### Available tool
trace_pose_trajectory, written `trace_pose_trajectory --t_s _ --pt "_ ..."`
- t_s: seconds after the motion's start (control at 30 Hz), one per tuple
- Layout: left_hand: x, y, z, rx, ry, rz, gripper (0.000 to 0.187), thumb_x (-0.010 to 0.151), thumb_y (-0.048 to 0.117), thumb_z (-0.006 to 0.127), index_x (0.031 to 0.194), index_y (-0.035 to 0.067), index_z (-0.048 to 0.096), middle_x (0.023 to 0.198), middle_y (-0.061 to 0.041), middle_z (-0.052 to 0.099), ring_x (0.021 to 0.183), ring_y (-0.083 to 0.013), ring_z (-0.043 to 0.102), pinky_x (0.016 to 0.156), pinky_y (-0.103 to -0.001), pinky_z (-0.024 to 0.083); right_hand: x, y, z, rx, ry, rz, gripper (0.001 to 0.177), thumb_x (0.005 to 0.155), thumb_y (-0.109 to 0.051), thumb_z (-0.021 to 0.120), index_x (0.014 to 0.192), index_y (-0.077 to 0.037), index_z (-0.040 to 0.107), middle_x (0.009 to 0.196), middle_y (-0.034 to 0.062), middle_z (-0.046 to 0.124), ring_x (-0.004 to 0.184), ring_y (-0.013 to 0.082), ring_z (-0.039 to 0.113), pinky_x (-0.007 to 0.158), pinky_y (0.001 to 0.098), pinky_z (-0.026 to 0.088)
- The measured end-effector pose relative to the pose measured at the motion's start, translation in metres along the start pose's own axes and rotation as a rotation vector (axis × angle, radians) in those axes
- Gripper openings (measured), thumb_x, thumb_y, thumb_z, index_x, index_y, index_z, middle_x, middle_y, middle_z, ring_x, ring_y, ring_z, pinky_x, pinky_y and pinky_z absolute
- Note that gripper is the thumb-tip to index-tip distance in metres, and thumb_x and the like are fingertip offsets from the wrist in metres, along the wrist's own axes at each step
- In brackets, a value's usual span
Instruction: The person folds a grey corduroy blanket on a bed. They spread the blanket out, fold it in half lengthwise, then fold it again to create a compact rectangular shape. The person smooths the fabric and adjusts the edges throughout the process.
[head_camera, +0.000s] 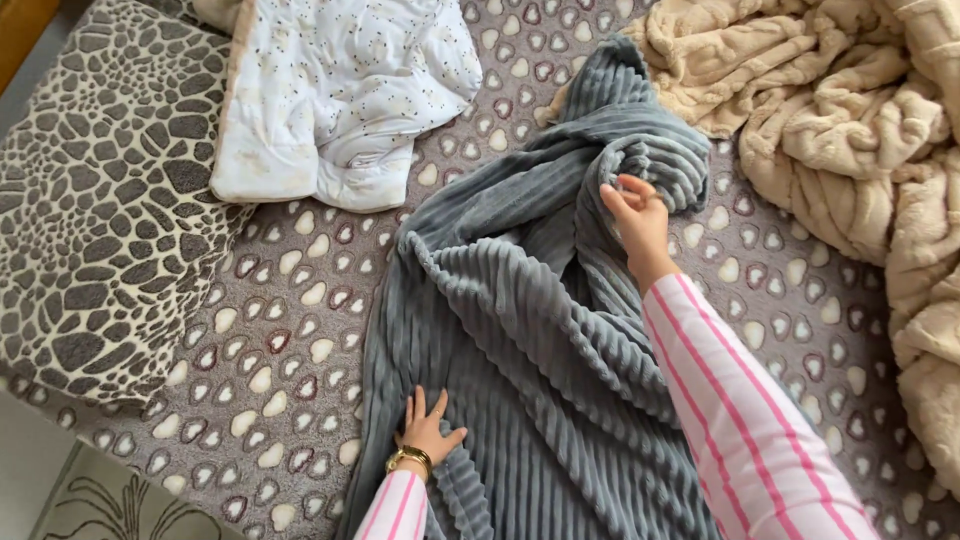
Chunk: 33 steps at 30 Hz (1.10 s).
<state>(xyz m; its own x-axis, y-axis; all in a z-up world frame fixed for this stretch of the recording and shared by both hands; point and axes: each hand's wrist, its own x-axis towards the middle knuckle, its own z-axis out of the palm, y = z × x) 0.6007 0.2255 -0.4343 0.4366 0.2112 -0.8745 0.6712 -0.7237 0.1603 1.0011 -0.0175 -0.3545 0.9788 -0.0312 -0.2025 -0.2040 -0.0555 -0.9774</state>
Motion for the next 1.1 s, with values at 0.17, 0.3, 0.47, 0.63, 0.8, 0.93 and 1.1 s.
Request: trace_pose_trajectory --t_s 0.17,0.3,0.47,0.63,0.8,0.93,1.1 --pt "0.012 -0.002 -0.001 0.012 -0.040 -0.015 0.089 0.090 0.065 0.059 0.162 0.045 0.010 0.172 0.002 -0.022 0.160 -0.0230 -0.011 0.117 -0.063 0.034 0.024 0.010 0.020 -0.478 0.124 0.018 0.085 0.072 -0.054 0.086 0.138 -0.012 0.053 0.137 0.0116 0.060 0.130 0.0225 0.056 0.108 0.0328 0.041" --pt "0.016 -0.005 -0.001 -0.009 -0.068 -0.003 0.089 0.090 0.066 0.059 0.162 0.043 0.012 0.172 0.001 -0.021 0.160 -0.0242 -0.009 0.119 -0.064 0.032 0.039 0.035 0.026 -0.575 0.122 0.015 0.065 0.073 -0.030 0.075 0.132 -0.010 0.059 0.122 0.0108 0.070 0.113 0.0280 0.065 0.099 0.0353 0.046" --pt "0.029 -0.019 0.002 -0.110 -0.042 0.063 0.092 0.087 0.063 0.065 0.163 0.039 0.018 0.172 -0.004 -0.017 0.160 -0.0304 -0.006 0.129 -0.046 0.020 -0.031 -0.023 0.020 -0.128 0.061 0.013 0.005 0.080 -0.017 0.056 0.076 -0.016 0.052 0.068 -0.0060 0.044 0.068 0.0078 0.038 0.063 0.0268 0.035" --pt "0.045 -0.022 0.007 -0.113 0.003 0.083 0.080 0.090 0.059 0.060 0.160 0.037 0.028 0.173 -0.006 -0.009 0.159 -0.0333 0.004 0.127 -0.046 0.024 -0.109 -0.033 -0.037 0.000 -0.006 0.015 0.016 0.075 -0.006 0.049 0.070 -0.018 0.040 0.070 -0.0062 0.036 0.069 0.0076 0.033 0.061 0.0260 0.028" --pt "-0.021 0.072 -0.026 -0.389 0.605 0.509 0.028 0.098 0.037 0.060 0.110 0.019 0.077 0.104 -0.009 0.078 0.102 -0.0289 0.074 0.083 -0.039 0.061 -0.168 0.012 -0.081 -0.147 -0.146 0.008 0.053 0.082 -0.001 0.059 0.133 -0.008 0.067 0.125 0.0192 0.068 0.122 0.0266 0.057 0.110 0.0468 0.043" --pt "-0.091 0.172 -0.052 -0.690 0.576 0.626 0.036 0.097 0.040 0.068 0.114 0.009 0.076 0.106 -0.018 0.077 0.101 -0.0332 0.074 0.081 -0.041 0.063 -0.237 0.042 -0.077 -0.165 -0.190 -0.044 0.052 0.084 -0.002 0.066 0.136 0.000 0.065 0.135 0.0285 0.063 0.133 0.0311 0.052 0.115 0.0523 0.039" --pt "-0.115 0.216 -0.042 -0.409 0.148 0.478 0.099 0.073 0.065 0.076 0.146 0.005 0.046 0.137 -0.024 0.063 0.129 -0.0390 0.060 0.109 -0.049 0.050 -0.326 0.032 -0.076 -0.115 -0.367 -0.068 0.047 0.082 -0.002 0.077 0.128 -0.009 0.073 0.129 0.0096 0.072 0.127 0.0202 0.060 0.110 0.0454 0.046"
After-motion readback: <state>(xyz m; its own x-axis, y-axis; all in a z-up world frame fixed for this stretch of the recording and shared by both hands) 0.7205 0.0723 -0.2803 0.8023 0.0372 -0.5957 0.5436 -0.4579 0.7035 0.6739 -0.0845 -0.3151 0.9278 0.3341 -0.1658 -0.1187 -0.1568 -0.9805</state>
